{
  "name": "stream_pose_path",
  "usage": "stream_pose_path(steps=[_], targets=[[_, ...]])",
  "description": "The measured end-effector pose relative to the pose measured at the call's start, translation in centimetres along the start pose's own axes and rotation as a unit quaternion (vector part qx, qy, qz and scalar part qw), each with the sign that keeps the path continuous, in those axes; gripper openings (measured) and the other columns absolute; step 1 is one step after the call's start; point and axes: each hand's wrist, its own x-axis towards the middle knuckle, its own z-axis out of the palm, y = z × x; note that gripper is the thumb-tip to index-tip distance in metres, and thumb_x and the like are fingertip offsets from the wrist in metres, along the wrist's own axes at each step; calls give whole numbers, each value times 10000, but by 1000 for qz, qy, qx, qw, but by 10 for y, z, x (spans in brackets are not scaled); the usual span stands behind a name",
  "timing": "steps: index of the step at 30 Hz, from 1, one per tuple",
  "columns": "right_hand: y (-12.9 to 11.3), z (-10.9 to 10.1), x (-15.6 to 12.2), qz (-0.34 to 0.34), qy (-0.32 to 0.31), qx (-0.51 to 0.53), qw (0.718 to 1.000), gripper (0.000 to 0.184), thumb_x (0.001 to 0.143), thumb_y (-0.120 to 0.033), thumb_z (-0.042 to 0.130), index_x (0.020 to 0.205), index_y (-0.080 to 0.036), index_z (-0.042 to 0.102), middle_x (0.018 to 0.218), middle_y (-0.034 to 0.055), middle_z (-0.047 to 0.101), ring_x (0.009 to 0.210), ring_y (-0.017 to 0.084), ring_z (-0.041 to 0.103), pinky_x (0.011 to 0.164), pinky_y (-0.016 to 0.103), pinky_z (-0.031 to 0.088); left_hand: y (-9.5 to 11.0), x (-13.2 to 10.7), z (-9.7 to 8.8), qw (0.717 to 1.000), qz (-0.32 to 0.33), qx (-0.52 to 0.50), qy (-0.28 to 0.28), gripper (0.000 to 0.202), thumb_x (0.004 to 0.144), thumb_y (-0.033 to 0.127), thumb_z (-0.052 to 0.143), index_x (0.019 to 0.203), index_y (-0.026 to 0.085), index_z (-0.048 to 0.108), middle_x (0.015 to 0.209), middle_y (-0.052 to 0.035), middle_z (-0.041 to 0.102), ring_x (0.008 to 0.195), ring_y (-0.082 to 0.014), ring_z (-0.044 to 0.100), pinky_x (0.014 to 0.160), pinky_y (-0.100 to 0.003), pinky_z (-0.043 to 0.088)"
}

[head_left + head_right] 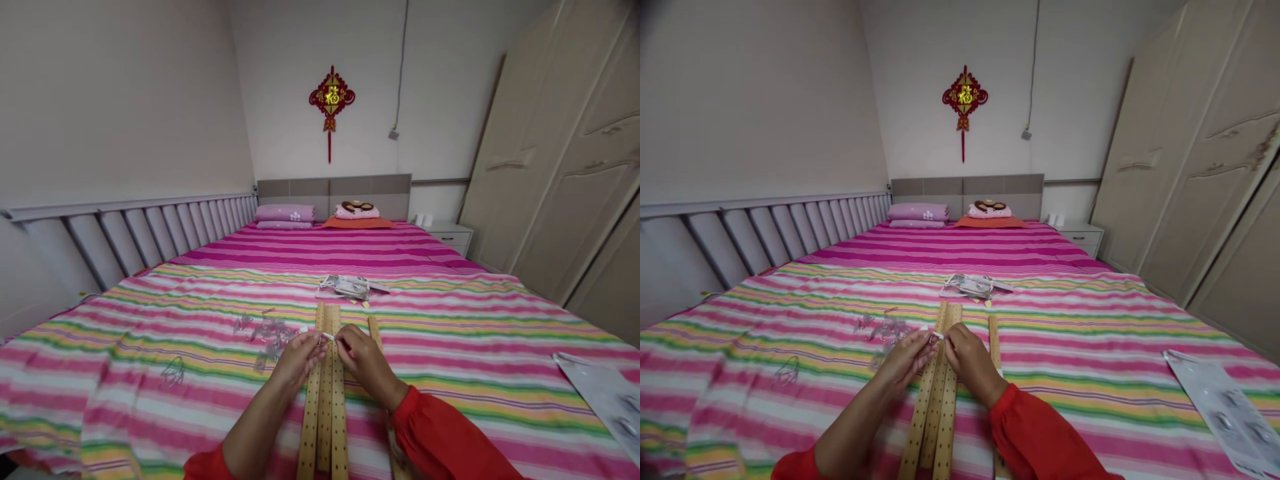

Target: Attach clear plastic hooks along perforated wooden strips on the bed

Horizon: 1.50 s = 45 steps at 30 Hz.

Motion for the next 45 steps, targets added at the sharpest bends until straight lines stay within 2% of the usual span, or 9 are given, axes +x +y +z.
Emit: stream_pose_path(steps=[5,11,16,21,23,28,35,39,45], targets=[[-4,-30,-14,-34,74,-16,997,140,864,-88,462,874,-193,554,815,63,596,766,180,580,674,296,487,-10,-22,29,998,69,-5,-3,242,617,271,809,739,142,644,730,-10,672,697,-85,630,679,-168,497],[-10,-64,-39,-104,111,-35,988,262,839,-25,492,1025,-199,554,872,76,629,850,193,612,735,320,529,-13,-36,57,992,-91,-70,-59,279,802,393,625,831,117,656,754,-64,678,628,-104,621,565,-198,473],[-11,-76,-64,-148,106,-54,982,346,816,-5,529,1119,-171,552,946,110,656,941,209,620,787,318,543,-22,-42,76,983,-89,-84,-137,206,758,302,695,840,115,665,701,-34,649,626,-90,598,574,-181,460],[-11,-75,-75,61,190,82,976,123,837,-117,539,872,-204,617,796,47,655,735,164,640,633,261,534,-35,-45,94,981,-79,-76,-161,251,678,257,768,862,107,686,769,-47,664,686,-90,605,638,-184,472],[-7,-72,-79,155,204,155,954,47,827,-212,579,814,-200,623,730,33,654,654,158,633,573,251,521,-40,-43,100,987,-68,-41,-139,264,615,242,810,812,118,684,735,-29,659,646,-77,591,626,-179,463],[10,-72,-84,325,150,348,866,272,725,-447,688,770,-181,648,580,8,645,533,155,610,527,257,508,-49,-26,106,995,-59,33,-76,344,501,304,860,730,141,661,640,12,632,597,-70,576,591,-174,446],[49,-79,-61,387,156,395,818,376,577,-496,777,714,-156,690,566,29,682,520,156,615,527,267,509,-59,22,107,991,-68,88,-75,296,545,264,839,730,115,662,594,-1,633,543,-54,566,583,-165,453],[73,-69,-51,437,151,416,783,369,480,-449,825,624,-158,651,492,11,658,451,138,599,474,244,494,-64,48,108,990,-60,117,-42,294,543,215,829,759,121,654,574,8,632,519,-64,569,553,-175,448],[97,-44,-63,480,158,413,758,261,533,-329,801,567,-147,616,470,12,646,418,105,578,437,203,479,-86,67,102,981,-69,182,23,168,588,162,762,653,127,611,520,18,614,498,-78,568,577,-206,464]])
